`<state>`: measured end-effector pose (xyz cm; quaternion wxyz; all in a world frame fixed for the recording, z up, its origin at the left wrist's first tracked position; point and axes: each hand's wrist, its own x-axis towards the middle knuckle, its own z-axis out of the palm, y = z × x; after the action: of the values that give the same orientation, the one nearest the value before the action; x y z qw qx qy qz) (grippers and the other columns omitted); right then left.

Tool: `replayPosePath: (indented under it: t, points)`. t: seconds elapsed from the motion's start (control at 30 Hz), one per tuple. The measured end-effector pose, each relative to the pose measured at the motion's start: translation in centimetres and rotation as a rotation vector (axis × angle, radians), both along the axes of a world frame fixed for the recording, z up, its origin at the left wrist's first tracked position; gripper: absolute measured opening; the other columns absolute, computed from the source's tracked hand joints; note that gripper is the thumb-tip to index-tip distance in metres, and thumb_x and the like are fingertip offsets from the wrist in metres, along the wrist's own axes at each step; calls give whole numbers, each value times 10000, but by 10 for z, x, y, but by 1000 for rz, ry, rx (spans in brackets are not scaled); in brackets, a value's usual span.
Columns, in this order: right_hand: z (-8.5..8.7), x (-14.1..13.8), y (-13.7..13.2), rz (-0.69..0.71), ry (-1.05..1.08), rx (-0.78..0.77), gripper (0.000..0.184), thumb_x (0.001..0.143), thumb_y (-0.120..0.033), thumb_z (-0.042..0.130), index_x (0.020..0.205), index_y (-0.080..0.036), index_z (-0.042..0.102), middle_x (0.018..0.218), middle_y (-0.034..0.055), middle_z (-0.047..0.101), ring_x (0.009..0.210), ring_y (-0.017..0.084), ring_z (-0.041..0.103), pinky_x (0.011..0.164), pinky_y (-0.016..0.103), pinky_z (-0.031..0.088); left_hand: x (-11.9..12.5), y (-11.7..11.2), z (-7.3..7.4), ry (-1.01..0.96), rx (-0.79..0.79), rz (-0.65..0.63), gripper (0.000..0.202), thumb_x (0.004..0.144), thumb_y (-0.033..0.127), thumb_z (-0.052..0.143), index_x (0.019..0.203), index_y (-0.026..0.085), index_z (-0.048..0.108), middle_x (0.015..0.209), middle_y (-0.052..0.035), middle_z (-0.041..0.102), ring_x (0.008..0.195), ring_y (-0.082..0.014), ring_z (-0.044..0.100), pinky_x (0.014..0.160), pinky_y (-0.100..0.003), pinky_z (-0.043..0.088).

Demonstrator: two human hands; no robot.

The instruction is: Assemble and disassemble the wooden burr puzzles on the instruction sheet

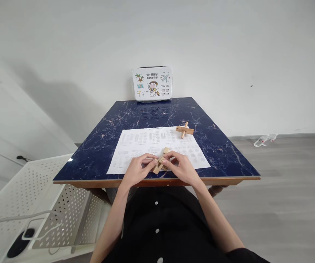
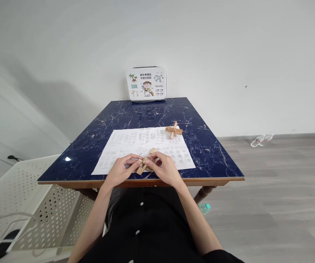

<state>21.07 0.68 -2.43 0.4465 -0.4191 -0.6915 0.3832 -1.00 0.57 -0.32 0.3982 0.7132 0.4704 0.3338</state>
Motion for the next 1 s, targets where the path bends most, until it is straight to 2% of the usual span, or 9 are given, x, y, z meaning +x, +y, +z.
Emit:
replayPosePath:
  t: [0.23, 0.4, 0.53, 0.73, 0.87, 1.0]
  points:
    - [-2, -2, -1, 11, 26, -39, 357, 962, -580, 657, 1002, -226, 686, 966, 78, 773, 876, 257, 732, 772, 374, 571, 0, 0, 0, 21, 21, -53, 383, 980, 543, 645, 1144, 205, 720, 1007, -76, 832, 945, -278, 792, 860, -366, 606]
    - [-2, -3, 0, 6, 19, -32, 372, 968, -592, 645, 1003, -223, 678, 939, 75, 769, 854, 247, 728, 736, 355, 565, 2, -2, 2, 41, 12, -42, 415, 980, 561, 632, 1190, 207, 682, 978, -76, 827, 894, -265, 788, 809, -349, 589]
    - [-2, -4, -1, -12, 44, -46, 374, 956, -590, 661, 1002, -219, 677, 909, 71, 765, 818, 236, 721, 720, 347, 559, 3, -4, 3, 24, 35, -71, 421, 927, 526, 719, 1209, 219, 661, 979, -64, 810, 927, -252, 768, 826, -338, 574]
    - [-2, -2, -1, -16, 104, -56, 360, 987, -578, 614, 1006, -223, 668, 890, 66, 763, 784, 236, 716, 697, 353, 551, 2, -3, 2, -29, 31, -36, 401, 944, 491, 705, 1215, 210, 613, 904, -46, 772, 828, -215, 731, 772, -326, 557]
    - [-6, -1, 2, -154, 161, -8, 325, 1000, -542, 597, 1004, -224, 660, 965, 89, 765, 899, 258, 719, 825, 392, 560, -2, 1, -3, -103, 32, 19, 376, 979, 501, 658, 1209, 209, 599, 1045, -74, 768, 959, -233, 735, 807, -326, 574]
    - [-13, 0, 8, -339, 80, 77, 264, 996, -475, 592, 1013, -219, 655, 1076, 118, 736, 970, 272, 680, 882, 429, 542, -4, 5, -10, -149, 13, 59, 411, 1003, 509, 619, 1276, 203, 594, 1109, -89, 742, 991, -232, 724, 814, -321, 586]
